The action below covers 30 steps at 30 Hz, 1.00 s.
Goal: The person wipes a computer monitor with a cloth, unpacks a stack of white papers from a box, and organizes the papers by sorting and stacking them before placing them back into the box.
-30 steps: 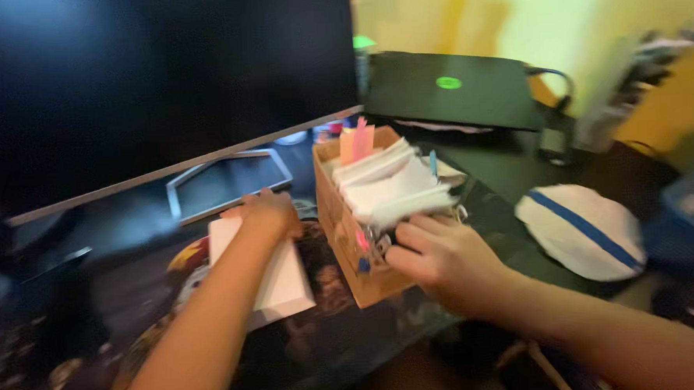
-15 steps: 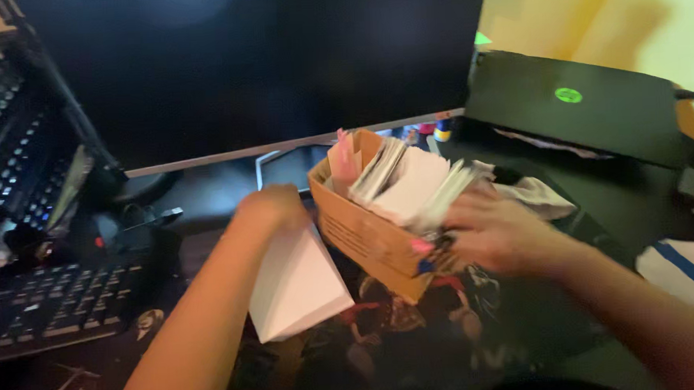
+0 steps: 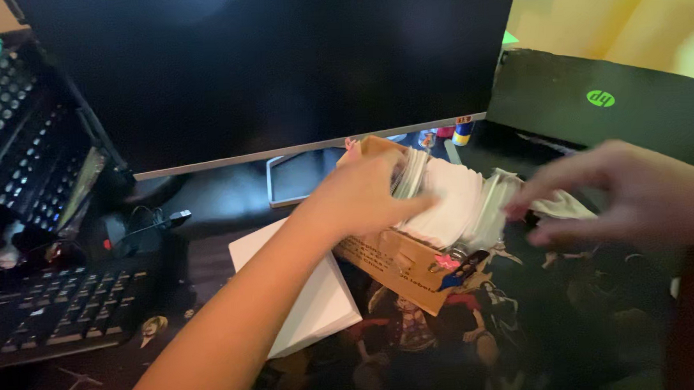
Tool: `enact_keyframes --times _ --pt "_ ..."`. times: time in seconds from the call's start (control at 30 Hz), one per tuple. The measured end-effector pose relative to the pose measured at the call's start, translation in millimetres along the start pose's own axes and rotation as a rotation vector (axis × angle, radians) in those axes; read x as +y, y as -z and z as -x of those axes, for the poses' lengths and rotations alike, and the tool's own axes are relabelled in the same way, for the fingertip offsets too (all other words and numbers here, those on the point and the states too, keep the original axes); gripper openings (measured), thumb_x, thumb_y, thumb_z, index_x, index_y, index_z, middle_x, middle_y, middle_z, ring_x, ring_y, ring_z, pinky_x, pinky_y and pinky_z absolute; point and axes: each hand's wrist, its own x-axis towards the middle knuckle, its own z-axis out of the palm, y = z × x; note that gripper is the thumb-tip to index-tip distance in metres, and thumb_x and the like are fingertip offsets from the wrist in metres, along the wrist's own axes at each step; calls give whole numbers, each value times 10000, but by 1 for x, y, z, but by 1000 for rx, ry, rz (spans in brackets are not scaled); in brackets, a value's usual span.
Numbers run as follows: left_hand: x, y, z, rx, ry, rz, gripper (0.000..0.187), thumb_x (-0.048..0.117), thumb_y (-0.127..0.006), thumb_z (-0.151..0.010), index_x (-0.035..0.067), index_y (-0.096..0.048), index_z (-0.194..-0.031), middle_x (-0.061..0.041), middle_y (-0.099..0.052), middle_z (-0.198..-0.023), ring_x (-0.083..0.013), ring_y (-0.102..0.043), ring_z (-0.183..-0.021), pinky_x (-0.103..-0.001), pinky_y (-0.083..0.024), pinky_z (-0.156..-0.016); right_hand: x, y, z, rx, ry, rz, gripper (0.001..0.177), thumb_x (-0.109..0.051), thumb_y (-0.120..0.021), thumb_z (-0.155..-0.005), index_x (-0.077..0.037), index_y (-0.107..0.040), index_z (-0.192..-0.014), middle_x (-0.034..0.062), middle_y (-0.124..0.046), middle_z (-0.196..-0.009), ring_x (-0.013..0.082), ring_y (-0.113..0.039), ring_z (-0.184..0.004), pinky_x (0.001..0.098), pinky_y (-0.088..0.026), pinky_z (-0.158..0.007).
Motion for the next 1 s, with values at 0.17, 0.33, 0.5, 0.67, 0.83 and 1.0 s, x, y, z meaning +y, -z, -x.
enact_keyframes --times 0.17,0.33,0.5,0.67,0.83,1.0 --pt "14 -19 -15 -164 99 -175 1173 781 -669 -706 -93 -432 -1452 -227 -781 -1017 -385 -661 -1154 -608 -78 -1261 -26 -2 -18 234 34 -27 354 -368 -783 -786 -185 -846 -1082 7 -796 -941 159 -737 -834 313 -628 -757" --pt "-13 -27 -37 -110 110 -82 1036 772 -634 -705 -5 -541 -1385 -266 -703 -1156 -365 -684 -1130 -484 -415 -1088 -44 -10 -27 296 -1 36 342 -425 -789 -799 -163 -836 -1013 22 -772 -854 161 -688 -753 323 -584 -677" --pt "-33 -15 -35 -64 74 17 840 673 -691 -741 41 -643 -1292 -227 -691 -1210 -341 -663 -1136 -428 -496 -1009 -62 -17 -23 434 0 28 376 -442 -801 -774 -163 -827 -1024 34 -766 -813 170 -672 -716 327 -556 -638" --pt "-21 8 -25 30 231 -190 463 269 -697 -832 92 -628 -1254 -216 -715 -1194 -344 -723 -1111 -440 -574 -951 -65 -24 -21 349 -99 116 329 -452 -783 -816 -194 -835 -1013 -13 -720 -875 147 -647 -754 314 -541 -660" --pt "-36 5 -22 501 -230 -675 132 131 -760 -750 81 -750 -872 -182 -729 -1050 -333 -709 -1003 -457 -562 -802 -62 -27 -18 350 -103 71 286 -429 -799 -791 -176 -860 -909 -29 -689 -885 134 -639 -742 294 -539 -651" --pt "-21 -36 -41 -47 -118 -454 238 230 -628 -882 81 -780 -988 -156 -765 -1015 -293 -751 -915 -446 -595 -805 -64 -27 -19 327 -171 49 286 -406 -815 -787 -157 -855 -922 -18 -693 -893 144 -646 -754 306 -546 -664"
